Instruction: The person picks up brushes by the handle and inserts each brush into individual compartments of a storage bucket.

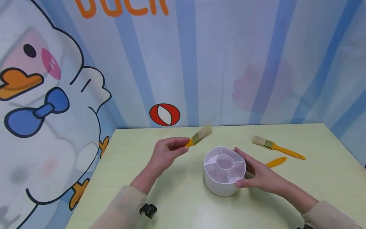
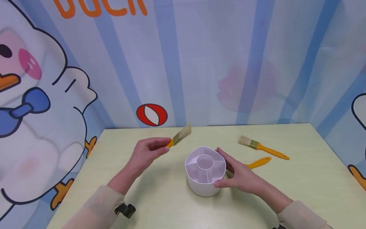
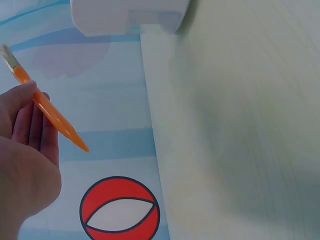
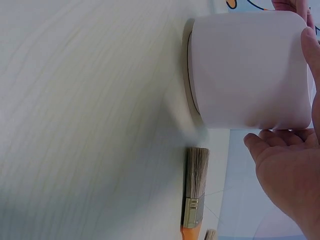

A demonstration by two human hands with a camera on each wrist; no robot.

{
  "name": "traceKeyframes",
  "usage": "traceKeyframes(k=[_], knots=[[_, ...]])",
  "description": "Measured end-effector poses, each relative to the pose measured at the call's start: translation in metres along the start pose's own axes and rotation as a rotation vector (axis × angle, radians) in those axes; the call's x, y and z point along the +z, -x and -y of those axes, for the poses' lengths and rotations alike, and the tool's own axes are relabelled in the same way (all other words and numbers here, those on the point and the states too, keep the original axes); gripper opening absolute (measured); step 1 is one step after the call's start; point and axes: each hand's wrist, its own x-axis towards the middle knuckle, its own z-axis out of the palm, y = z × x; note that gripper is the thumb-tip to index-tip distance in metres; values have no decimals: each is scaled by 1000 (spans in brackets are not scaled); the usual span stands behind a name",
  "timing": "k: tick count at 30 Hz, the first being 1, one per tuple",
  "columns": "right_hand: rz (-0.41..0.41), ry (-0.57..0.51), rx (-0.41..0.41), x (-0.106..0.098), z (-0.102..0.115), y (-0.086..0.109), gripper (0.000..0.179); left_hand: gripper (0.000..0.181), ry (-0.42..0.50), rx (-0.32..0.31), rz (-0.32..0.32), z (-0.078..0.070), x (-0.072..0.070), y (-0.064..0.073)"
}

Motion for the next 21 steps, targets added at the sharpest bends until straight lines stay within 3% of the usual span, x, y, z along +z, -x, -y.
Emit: traceKeyframes(k=[6,14,21], knots=[[-4,-13,8,1,-2,0,107,35,150,-25,-37,-13,13,-1],[-13,-8,0,2,-2,0,107,35,316,5,-98,-33,37,1],[-16,-9,-2,2,-2,0,107,35,442,-57,-165,-41,59,3]])
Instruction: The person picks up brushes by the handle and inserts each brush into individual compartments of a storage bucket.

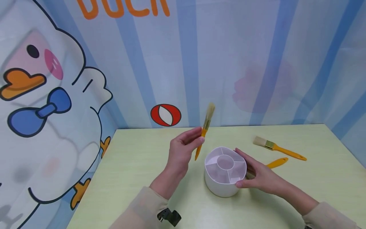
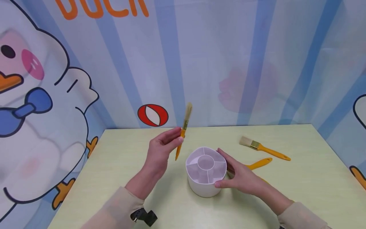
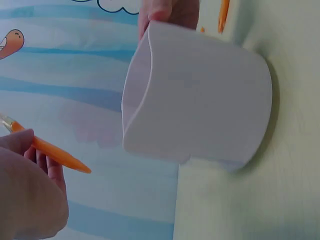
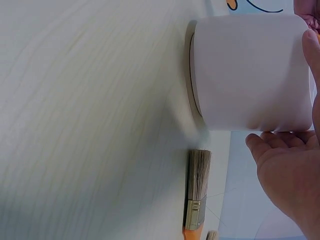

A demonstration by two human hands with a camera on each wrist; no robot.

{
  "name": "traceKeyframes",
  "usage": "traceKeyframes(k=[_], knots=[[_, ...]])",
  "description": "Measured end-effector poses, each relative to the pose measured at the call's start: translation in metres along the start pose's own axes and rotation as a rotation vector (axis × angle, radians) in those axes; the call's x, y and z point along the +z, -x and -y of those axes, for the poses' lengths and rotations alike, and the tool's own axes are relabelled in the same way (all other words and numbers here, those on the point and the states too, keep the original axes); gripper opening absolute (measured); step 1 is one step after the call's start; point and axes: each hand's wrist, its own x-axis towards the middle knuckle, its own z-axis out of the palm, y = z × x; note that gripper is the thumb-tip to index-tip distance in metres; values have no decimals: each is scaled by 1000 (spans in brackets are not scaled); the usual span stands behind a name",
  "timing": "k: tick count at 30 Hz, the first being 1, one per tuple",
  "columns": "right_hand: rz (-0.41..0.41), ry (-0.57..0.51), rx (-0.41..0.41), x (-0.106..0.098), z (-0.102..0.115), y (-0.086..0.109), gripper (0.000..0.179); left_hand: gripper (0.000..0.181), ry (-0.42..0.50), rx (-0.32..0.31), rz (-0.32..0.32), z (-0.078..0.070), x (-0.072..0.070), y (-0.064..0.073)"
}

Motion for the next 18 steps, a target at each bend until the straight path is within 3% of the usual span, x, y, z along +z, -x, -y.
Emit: traceKeyframes(k=[11,18], knots=[[-5,11,5,0,-1,0,107,33,86,-52,-106,9,29,17],[-4,20,20,1,-1,0,107,34,121,-31,-131,17,38,25]])
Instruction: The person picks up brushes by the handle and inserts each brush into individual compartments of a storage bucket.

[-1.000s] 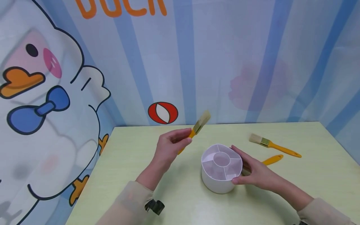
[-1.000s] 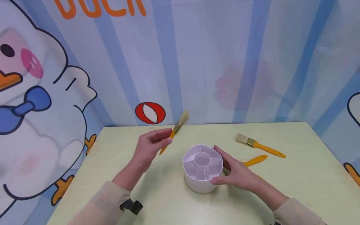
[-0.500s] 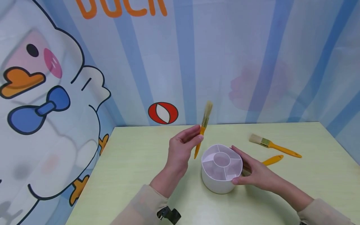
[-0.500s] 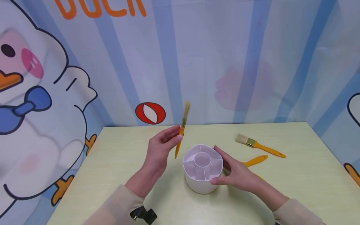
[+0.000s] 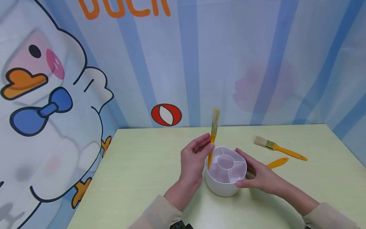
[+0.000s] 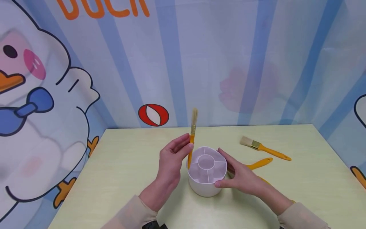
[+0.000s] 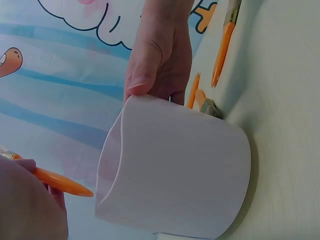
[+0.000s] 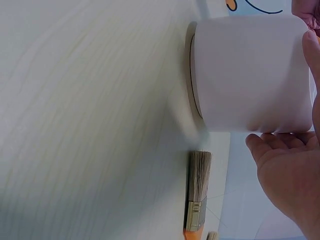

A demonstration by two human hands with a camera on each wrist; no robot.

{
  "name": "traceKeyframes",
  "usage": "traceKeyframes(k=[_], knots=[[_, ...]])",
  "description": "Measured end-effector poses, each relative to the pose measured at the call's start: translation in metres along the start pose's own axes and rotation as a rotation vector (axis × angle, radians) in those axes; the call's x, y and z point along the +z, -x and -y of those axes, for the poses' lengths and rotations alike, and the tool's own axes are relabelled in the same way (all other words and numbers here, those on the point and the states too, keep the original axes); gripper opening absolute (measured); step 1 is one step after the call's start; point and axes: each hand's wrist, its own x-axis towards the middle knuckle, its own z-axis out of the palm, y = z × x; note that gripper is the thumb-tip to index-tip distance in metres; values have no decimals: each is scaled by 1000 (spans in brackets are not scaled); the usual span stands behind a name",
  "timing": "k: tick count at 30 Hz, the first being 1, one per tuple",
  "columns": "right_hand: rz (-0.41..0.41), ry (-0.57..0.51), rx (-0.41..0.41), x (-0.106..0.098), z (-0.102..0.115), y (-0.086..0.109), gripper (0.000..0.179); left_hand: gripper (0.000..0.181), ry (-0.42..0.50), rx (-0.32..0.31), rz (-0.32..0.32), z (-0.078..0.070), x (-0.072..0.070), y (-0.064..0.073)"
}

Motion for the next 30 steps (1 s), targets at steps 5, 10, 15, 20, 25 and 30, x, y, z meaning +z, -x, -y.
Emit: traceKeyframes(k=[5,10,15,20,25,30], knots=[[-2,0,-4,1,0,0,107,32,-7,13,-19,5,3,4],[0,5,5,0,0,0,107,32,-17,31,-10,9,5,8],[1,11,15,0,1,1,107,31,-19,34,-9,10,6,11],[-3,13,8,0,2,1,107,32,-59,38,-25,12,6,15],[-9,19,2,1,1,0,107,32,-88,55,-24,17,5,20],[-15,25,2,1,1,1,107,33,-102,86,-20,22,3,24]])
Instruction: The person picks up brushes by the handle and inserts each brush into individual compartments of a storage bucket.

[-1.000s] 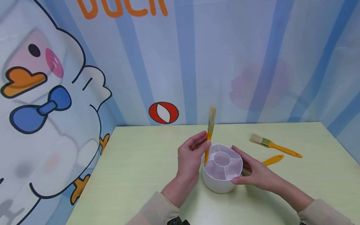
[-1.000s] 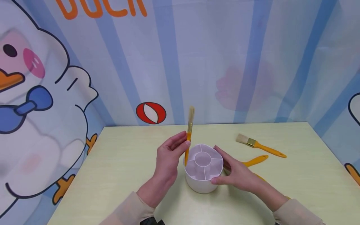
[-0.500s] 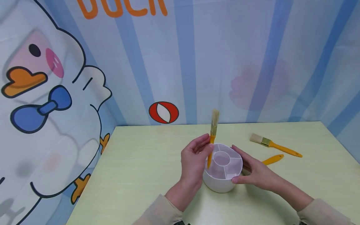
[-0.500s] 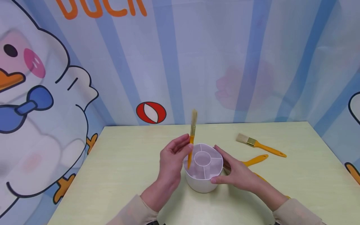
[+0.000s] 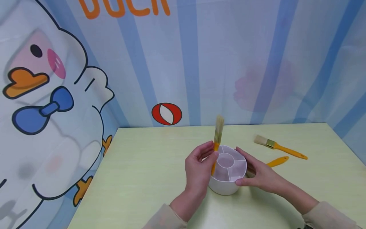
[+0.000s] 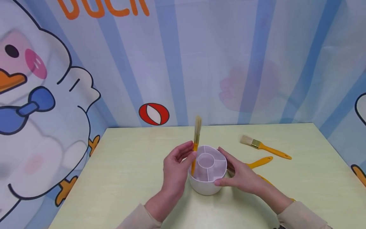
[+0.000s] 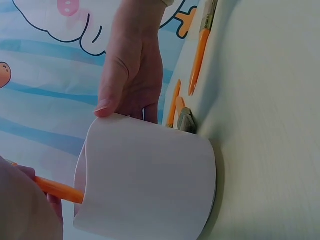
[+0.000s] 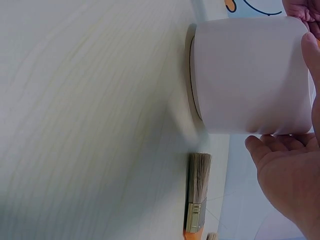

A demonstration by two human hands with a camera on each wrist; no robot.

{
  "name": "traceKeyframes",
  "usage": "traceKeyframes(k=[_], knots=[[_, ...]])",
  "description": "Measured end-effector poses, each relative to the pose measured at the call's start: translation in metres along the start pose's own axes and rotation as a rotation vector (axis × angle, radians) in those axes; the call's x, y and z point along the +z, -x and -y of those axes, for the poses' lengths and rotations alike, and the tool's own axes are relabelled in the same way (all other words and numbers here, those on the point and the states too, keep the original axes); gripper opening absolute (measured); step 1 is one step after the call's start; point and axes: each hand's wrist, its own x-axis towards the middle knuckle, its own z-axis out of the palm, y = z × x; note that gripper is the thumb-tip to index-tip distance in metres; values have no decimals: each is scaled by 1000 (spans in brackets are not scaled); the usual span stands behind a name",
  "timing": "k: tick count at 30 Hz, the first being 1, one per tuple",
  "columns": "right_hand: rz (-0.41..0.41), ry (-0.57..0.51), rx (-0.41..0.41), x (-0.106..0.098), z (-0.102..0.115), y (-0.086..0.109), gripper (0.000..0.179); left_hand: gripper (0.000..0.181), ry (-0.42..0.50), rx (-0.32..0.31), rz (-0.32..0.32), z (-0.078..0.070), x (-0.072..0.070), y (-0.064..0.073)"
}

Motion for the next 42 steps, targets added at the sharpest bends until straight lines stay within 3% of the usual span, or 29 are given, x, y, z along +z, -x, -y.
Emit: traceKeyframes(k=[17,29,42], knots=[[-6,23,8,1,0,-1,106,36,8,87,-15,9,-8,12],[-8,11,-10,1,0,0,106,38,25,76,-54,15,-12,15],[-6,16,-14,1,0,-1,106,35,-50,106,-88,19,-16,14]])
